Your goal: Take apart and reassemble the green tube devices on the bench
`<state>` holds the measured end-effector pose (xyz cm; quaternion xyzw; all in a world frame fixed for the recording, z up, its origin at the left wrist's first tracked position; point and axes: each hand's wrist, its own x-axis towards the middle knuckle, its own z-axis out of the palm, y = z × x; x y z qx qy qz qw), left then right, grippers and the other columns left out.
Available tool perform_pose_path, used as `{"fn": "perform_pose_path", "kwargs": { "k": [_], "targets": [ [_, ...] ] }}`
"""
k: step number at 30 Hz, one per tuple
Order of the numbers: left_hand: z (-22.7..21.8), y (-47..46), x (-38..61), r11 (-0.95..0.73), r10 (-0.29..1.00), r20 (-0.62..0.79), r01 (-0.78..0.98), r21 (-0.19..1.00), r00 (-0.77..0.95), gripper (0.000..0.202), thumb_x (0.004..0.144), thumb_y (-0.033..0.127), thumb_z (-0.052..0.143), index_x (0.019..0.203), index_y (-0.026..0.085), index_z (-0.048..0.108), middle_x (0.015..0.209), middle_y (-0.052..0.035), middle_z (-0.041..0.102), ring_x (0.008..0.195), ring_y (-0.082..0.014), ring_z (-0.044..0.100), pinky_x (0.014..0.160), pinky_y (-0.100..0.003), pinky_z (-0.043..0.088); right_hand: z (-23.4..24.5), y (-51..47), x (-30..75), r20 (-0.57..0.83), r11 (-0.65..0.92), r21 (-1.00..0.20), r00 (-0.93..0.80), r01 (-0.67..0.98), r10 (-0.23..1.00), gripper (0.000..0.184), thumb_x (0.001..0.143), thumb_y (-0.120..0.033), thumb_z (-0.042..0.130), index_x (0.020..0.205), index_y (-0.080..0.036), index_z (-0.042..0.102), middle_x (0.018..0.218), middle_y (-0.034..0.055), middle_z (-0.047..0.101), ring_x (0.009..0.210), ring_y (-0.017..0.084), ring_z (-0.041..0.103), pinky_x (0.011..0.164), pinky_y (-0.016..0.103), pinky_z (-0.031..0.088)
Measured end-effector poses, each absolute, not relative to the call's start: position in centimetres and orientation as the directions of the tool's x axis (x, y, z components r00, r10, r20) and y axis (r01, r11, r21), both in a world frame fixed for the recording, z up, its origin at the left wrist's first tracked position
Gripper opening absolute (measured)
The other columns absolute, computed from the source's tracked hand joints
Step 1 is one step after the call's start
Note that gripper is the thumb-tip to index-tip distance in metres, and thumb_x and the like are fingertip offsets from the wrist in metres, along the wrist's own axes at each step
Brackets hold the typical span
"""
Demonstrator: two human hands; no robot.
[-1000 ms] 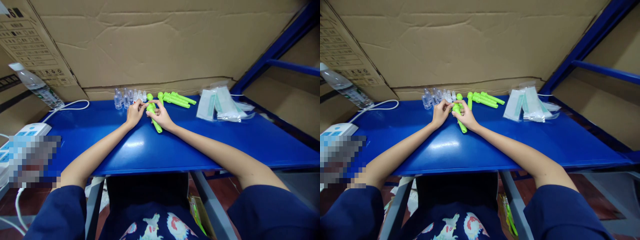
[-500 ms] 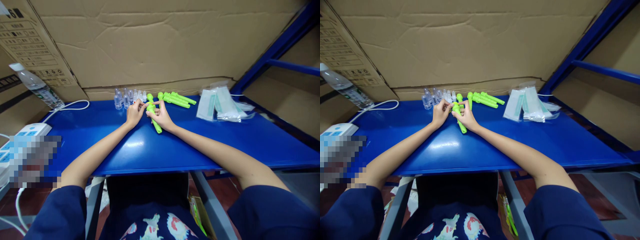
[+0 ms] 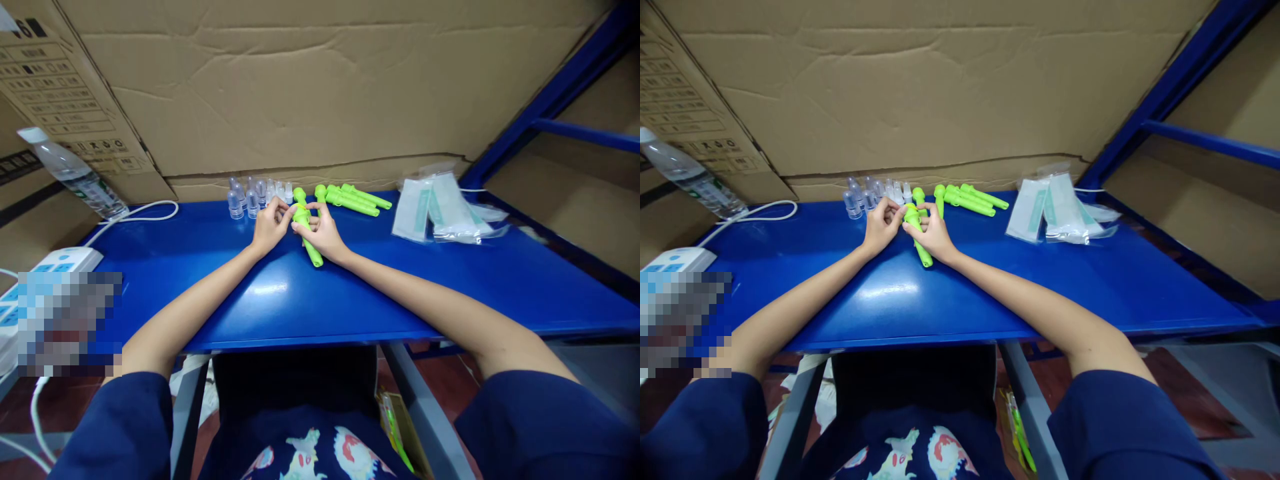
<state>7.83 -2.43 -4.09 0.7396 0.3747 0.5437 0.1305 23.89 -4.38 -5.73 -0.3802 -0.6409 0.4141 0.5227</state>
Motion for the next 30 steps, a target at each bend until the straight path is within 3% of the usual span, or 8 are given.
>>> {"fn": "perform_pose_path", "kwargs": {
  "k": [5,9,17,23,26,30],
  "targets": [
    [-4.12,-2.39,7.85,-0.697,0.697,0.702,0.372,0.613,0.148,0.044,0.093,0.062,0.058,0.089,0.018,0.054,0.080,-0.0023,0.068,0.049,-0.0055,0.053,0.053,-0.021,0.041,-5.85,-4.25,23.89,0.358,0.370,-0.926,-0.134,0.077,0.924,0.079,0.068,-0.061,0.081,0.125,-0.021,0.044,0.095,0.0090,0.074,0.077,0.026,0.075,0.054,0.036,0.063],
    [-4.23,-2.43,7.85,-0.672,0.730,0.665,0.340,0.658,0.156,0.044,0.092,0.062,0.059,0.090,0.018,0.053,0.083,-0.0030,0.069,0.049,-0.0070,0.059,0.050,-0.021,0.043,-5.99,-4.05,23.91,0.353,0.362,-0.930,-0.121,0.064,0.928,0.075,0.067,-0.060,0.083,0.120,-0.019,0.048,0.100,0.0127,0.075,0.087,0.029,0.076,0.060,0.037,0.064],
    [-4.33,-2.59,7.90,-0.651,0.758,0.627,0.253,0.715,0.178,0.047,0.090,0.067,0.059,0.086,0.020,0.050,0.067,0.0007,0.064,0.048,-0.0101,0.063,0.045,-0.020,0.045,-5.54,-4.18,23.97,0.303,0.311,-0.949,-0.117,0.056,0.946,0.067,0.062,-0.061,0.085,0.101,-0.021,0.048,0.093,0.0121,0.076,0.078,0.028,0.076,0.049,0.034,0.061],
    [-4.21,-2.86,7.94,-0.670,0.742,0.636,0.286,0.685,0.214,0.046,0.094,0.067,0.053,0.084,0.021,0.050,0.057,0.0027,0.060,0.041,-0.0099,0.056,0.043,-0.022,0.040,-5.60,-4.08,23.84,0.287,0.296,-0.953,-0.109,0.071,0.952,0.067,0.060,-0.062,0.085,0.096,-0.021,0.047,0.089,0.0104,0.075,0.071,0.025,0.075,0.048,0.034,0.060],
    [-4.17,-2.96,8.02,-0.685,0.727,0.648,0.308,0.660,0.227,0.044,0.096,0.065,0.050,0.087,0.021,0.051,0.058,0.0027,0.060,0.041,-0.0098,0.055,0.044,-0.023,0.039,-5.63,-4.08,23.77,0.296,0.305,-0.949,-0.109,0.077,0.949,0.068,0.062,-0.063,0.084,0.100,-0.022,0.044,0.088,0.0084,0.074,0.070,0.025,0.074,0.049,0.034,0.060],
    [-4.12,-2.94,8.03,-0.691,0.719,0.663,0.323,0.647,0.211,0.039,0.097,0.060,0.053,0.098,0.021,0.053,0.062,0.0036,0.061,0.046,-0.0096,0.057,0.048,-0.023,0.040,-5.28,-4.56,23.80,0.360,0.369,-0.928,-0.124,0.057,0.925,0.077,0.070,-0.058,0.081,0.124,-0.026,0.035,0.088,0.0028,0.072,0.067,0.022,0.073,0.054,0.037,0.062]
  ]
}}
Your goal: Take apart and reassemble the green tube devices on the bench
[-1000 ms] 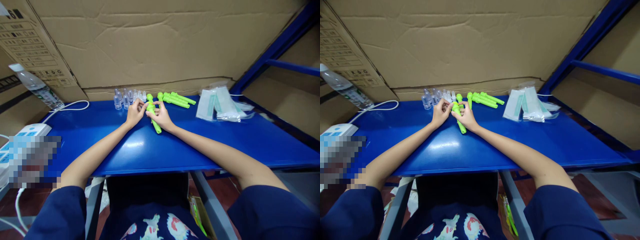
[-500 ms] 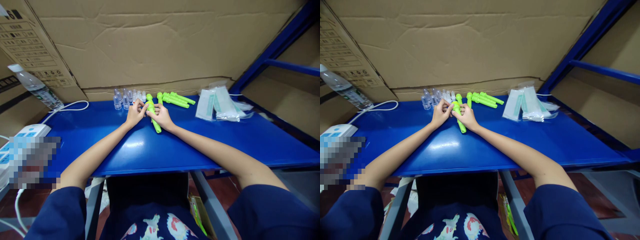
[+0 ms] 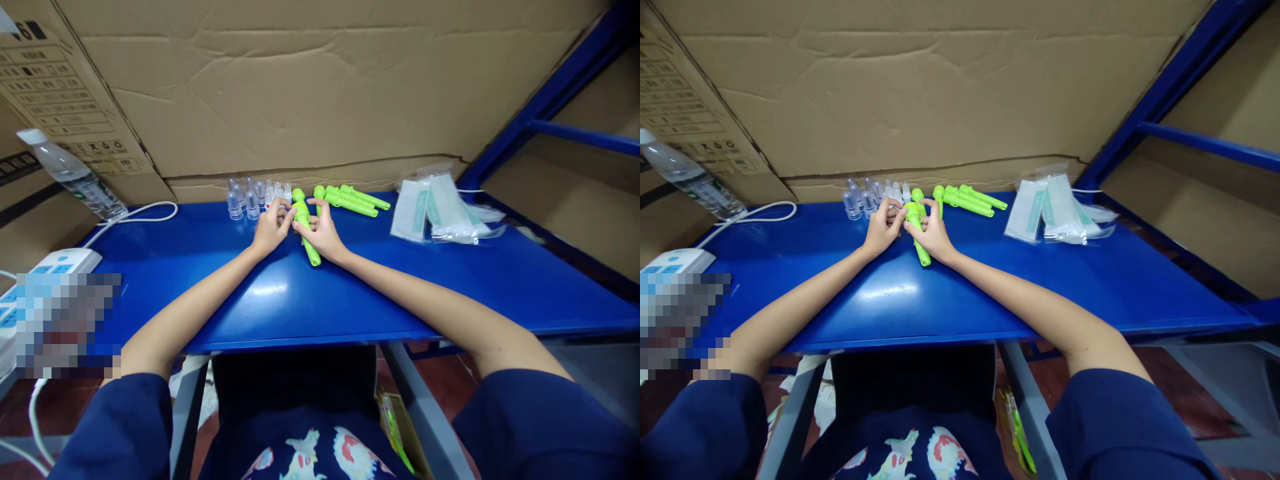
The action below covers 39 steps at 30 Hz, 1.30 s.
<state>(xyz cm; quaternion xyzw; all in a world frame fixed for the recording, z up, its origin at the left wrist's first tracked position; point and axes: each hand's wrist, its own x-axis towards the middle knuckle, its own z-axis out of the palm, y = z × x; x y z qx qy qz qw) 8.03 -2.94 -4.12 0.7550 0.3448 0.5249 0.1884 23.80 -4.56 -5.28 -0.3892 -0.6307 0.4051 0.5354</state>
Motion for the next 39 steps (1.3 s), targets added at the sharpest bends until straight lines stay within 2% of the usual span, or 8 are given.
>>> {"fn": "perform_pose_path", "kwargs": {
  "k": [2,7,12,18,30,39],
  "targets": [
    [-4.07,-2.95,8.01,-0.692,0.718,0.661,0.320,0.647,0.216,0.037,0.097,0.058,0.053,0.102,0.021,0.053,0.063,0.0036,0.061,0.047,-0.0095,0.057,0.049,-0.022,0.040,-4.99,-4.90,23.84,0.388,0.399,-0.915,-0.146,0.060,0.910,0.078,0.075,-0.056,0.079,0.130,-0.027,0.032,0.088,0.0018,0.070,0.069,0.022,0.073,0.057,0.038,0.064],
    [-4.03,-2.86,7.98,-0.679,0.734,0.645,0.272,0.682,0.214,0.034,0.098,0.055,0.054,0.104,0.021,0.053,0.066,0.0028,0.062,0.045,-0.0089,0.056,0.048,-0.022,0.042,-4.60,-5.22,23.87,0.403,0.421,-0.904,-0.180,0.072,0.897,0.065,0.078,-0.058,0.077,0.122,-0.028,0.040,0.084,0.0015,0.067,0.073,0.023,0.073,0.060,0.040,0.064],
    [-4.21,-2.55,7.94,-0.654,0.756,0.619,0.211,0.726,0.212,0.039,0.094,0.058,0.058,0.104,0.021,0.051,0.069,0.0034,0.060,0.046,-0.0076,0.056,0.046,-0.019,0.042,-4.59,-5.20,23.89,0.406,0.422,-0.905,-0.188,0.052,0.894,0.065,0.076,-0.058,0.078,0.120,-0.028,0.040,0.084,0.0013,0.065,0.075,0.023,0.073,0.059,0.038,0.064],
    [-4.42,-2.41,7.88,-0.665,0.745,0.629,0.181,0.724,0.223,0.044,0.093,0.063,0.057,0.106,0.021,0.049,0.067,0.0047,0.057,0.048,-0.0085,0.057,0.047,-0.020,0.043,-4.40,-5.52,23.94,0.401,0.420,-0.905,-0.209,0.058,0.892,0.065,0.077,-0.058,0.077,0.121,-0.028,0.039,0.091,0.0031,0.066,0.083,0.025,0.074,0.063,0.039,0.065],
    [-4.52,-2.28,7.93,-0.690,0.722,0.658,0.154,0.707,0.213,0.042,0.093,0.060,0.059,0.103,0.021,0.048,0.068,0.0052,0.056,0.048,-0.0077,0.056,0.047,-0.018,0.044,-5.18,-4.78,24.10,0.431,0.449,-0.893,-0.236,0.026,0.871,0.065,0.079,-0.059,0.076,0.119,-0.028,0.034,0.086,0.0008,0.063,0.073,0.021,0.072,0.053,0.032,0.061],
    [-4.32,-2.46,7.66,-0.703,0.710,0.668,0.163,0.692,0.223,0.033,0.094,0.052,0.060,0.096,0.020,0.050,0.060,0.0070,0.051,0.043,-0.0063,0.048,0.042,-0.017,0.035,-5.09,-5.06,24.06,0.412,0.430,-0.903,-0.258,0.017,0.874,0.065,0.078,-0.054,0.079,0.118,-0.028,0.035,0.082,-0.0003,0.063,0.070,0.020,0.071,0.047,0.028,0.056]
  ]
}}
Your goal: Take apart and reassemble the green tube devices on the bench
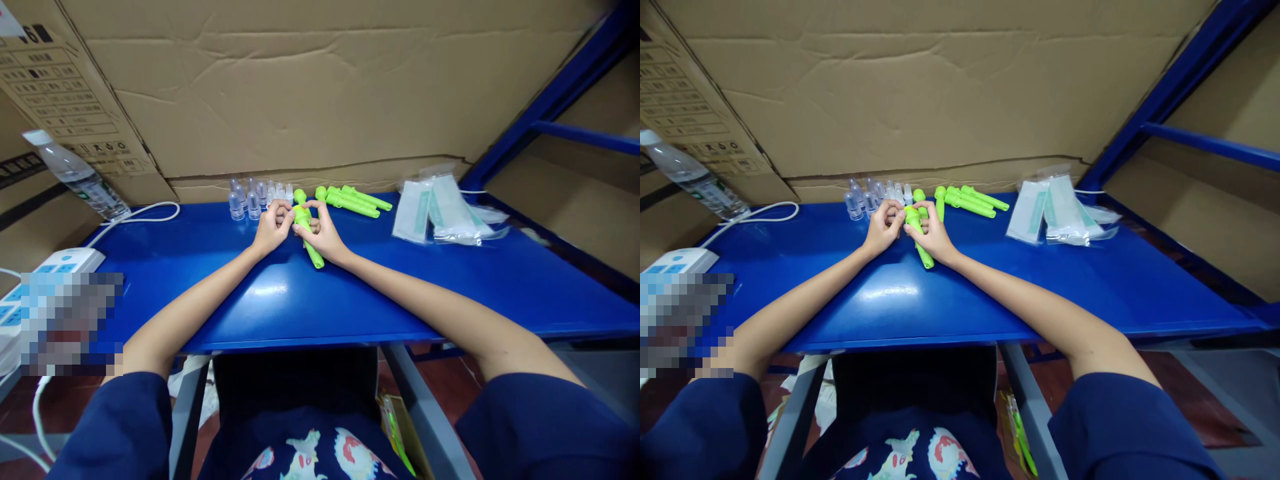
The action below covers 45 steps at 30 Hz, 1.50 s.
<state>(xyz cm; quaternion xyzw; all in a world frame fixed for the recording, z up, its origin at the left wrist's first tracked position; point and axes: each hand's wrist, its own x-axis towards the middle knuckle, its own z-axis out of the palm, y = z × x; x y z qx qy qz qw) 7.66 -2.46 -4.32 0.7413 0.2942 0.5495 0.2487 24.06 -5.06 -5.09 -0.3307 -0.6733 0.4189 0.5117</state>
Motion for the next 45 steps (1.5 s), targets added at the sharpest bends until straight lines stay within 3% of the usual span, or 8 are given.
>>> {"fn": "perform_pose_path", "kwargs": {
  "k": [21,38,45],
  "targets": [
    [-4.56,-2.25,7.86,-0.762,0.647,0.733,0.215,0.611,0.211,0.028,0.097,0.045,0.058,0.092,0.019,0.051,0.057,0.0073,0.048,0.044,-0.0058,0.044,0.044,-0.017,0.032,-5.21,-5.07,24.34,0.426,0.444,-0.896,-0.255,0.017,0.868,0.061,0.078,-0.056,0.079,0.113,-0.029,0.037,0.071,-0.0046,0.057,0.055,0.017,0.063,0.044,0.031,0.055],
    [-4.48,-2.38,7.87,-0.750,0.661,0.719,0.229,0.620,0.217,0.028,0.096,0.045,0.057,0.090,0.018,0.053,0.061,0.0037,0.057,0.048,-0.0072,0.051,0.048,-0.018,0.038,-5.36,-5.03,24.35,0.388,0.406,-0.913,-0.253,0.023,0.886,0.061,0.076,-0.056,0.080,0.104,-0.028,0.033,0.073,-0.0045,0.057,0.061,0.017,0.066,0.045,0.028,0.055],
    [-4.45,-2.56,7.90,-0.747,0.663,0.719,0.238,0.621,0.206,0.033,0.095,0.049,0.059,0.088,0.018,0.055,0.060,0.0036,0.057,0.047,-0.0074,0.050,0.047,-0.018,0.038,-5.26,-5.25,24.37,0.407,0.431,-0.900,-0.238,0.057,0.882,0.062,0.078,-0.056,0.077,0.111,-0.029,0.032,0.074,-0.0043,0.056,0.063,0.018,0.066,0.048,0.030,0.057]
  ]
}}
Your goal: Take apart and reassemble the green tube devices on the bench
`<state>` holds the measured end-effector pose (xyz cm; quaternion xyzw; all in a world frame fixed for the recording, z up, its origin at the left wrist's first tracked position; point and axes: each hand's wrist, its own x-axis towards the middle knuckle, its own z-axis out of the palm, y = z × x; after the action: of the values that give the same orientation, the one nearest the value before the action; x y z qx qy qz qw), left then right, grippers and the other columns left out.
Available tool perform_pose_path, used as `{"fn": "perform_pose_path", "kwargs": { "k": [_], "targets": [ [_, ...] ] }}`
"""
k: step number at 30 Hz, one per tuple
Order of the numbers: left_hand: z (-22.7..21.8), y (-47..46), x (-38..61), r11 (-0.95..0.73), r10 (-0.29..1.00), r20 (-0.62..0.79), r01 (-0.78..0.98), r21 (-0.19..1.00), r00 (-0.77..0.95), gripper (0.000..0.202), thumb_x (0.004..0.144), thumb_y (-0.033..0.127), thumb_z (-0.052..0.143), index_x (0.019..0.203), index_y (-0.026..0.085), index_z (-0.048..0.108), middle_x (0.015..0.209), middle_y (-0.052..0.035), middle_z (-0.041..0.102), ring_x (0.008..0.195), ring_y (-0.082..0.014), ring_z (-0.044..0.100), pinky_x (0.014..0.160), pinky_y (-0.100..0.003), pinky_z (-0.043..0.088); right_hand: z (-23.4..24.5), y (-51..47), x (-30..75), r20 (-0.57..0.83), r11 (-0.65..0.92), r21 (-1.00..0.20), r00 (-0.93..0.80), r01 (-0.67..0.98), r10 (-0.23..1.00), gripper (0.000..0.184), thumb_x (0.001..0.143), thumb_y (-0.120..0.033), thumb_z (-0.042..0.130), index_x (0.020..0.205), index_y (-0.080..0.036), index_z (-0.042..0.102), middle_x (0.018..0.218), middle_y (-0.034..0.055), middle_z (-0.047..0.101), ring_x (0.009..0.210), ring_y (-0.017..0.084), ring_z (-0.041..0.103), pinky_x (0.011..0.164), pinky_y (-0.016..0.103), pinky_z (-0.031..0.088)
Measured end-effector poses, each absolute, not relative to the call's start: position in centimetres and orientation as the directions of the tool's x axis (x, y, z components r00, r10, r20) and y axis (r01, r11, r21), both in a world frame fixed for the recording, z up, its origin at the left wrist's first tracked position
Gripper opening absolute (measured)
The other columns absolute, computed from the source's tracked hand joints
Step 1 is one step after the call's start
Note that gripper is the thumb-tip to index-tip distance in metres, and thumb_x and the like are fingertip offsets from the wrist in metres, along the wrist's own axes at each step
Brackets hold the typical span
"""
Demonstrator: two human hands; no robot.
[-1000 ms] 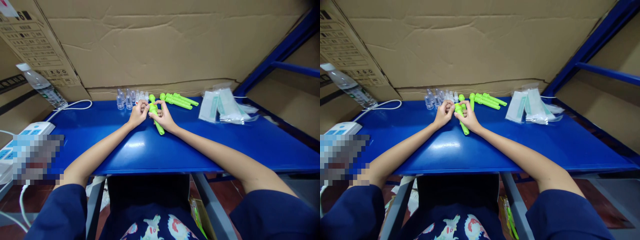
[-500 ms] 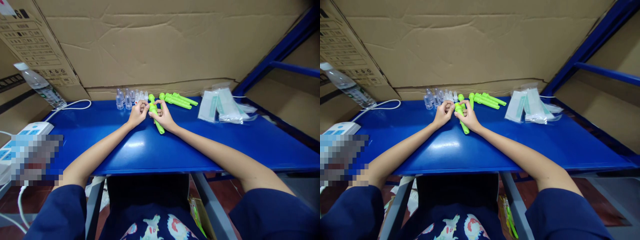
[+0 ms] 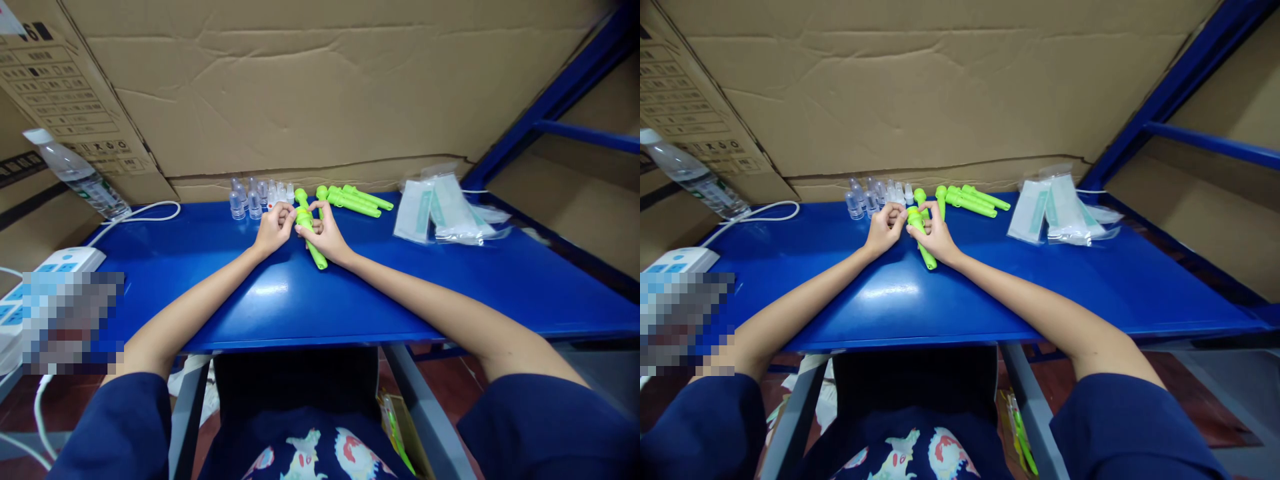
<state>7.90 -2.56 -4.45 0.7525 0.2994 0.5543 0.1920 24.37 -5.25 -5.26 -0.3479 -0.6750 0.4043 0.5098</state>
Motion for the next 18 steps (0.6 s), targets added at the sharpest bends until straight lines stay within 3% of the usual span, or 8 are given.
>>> {"fn": "perform_pose_path", "kwargs": {
  "k": [13,18],
  "targets": [
    [-4.30,-2.84,8.17,-0.765,0.644,0.717,0.202,0.612,0.266,0.027,0.097,0.043,0.057,0.102,0.017,0.055,0.056,0.0089,0.044,0.043,-0.0062,0.042,0.044,-0.018,0.034,-5.40,-4.54,24.46,0.398,0.420,-0.906,-0.238,0.050,0.886,0.066,0.077,-0.060,0.077,0.114,-0.029,0.032,0.081,0.0000,0.061,0.065,0.020,0.067,0.051,0.036,0.060],
    [-4.45,-2.74,8.19,-0.768,0.640,0.718,0.193,0.611,0.274,0.029,0.096,0.045,0.058,0.102,0.018,0.054,0.057,0.0086,0.044,0.042,-0.0064,0.043,0.044,-0.018,0.035,-5.33,-4.80,24.40,0.391,0.413,-0.910,-0.240,0.044,0.888,0.064,0.076,-0.058,0.079,0.111,-0.029,0.033,0.073,-0.0033,0.057,0.064,0.020,0.068,0.050,0.035,0.059]
  ]
}}
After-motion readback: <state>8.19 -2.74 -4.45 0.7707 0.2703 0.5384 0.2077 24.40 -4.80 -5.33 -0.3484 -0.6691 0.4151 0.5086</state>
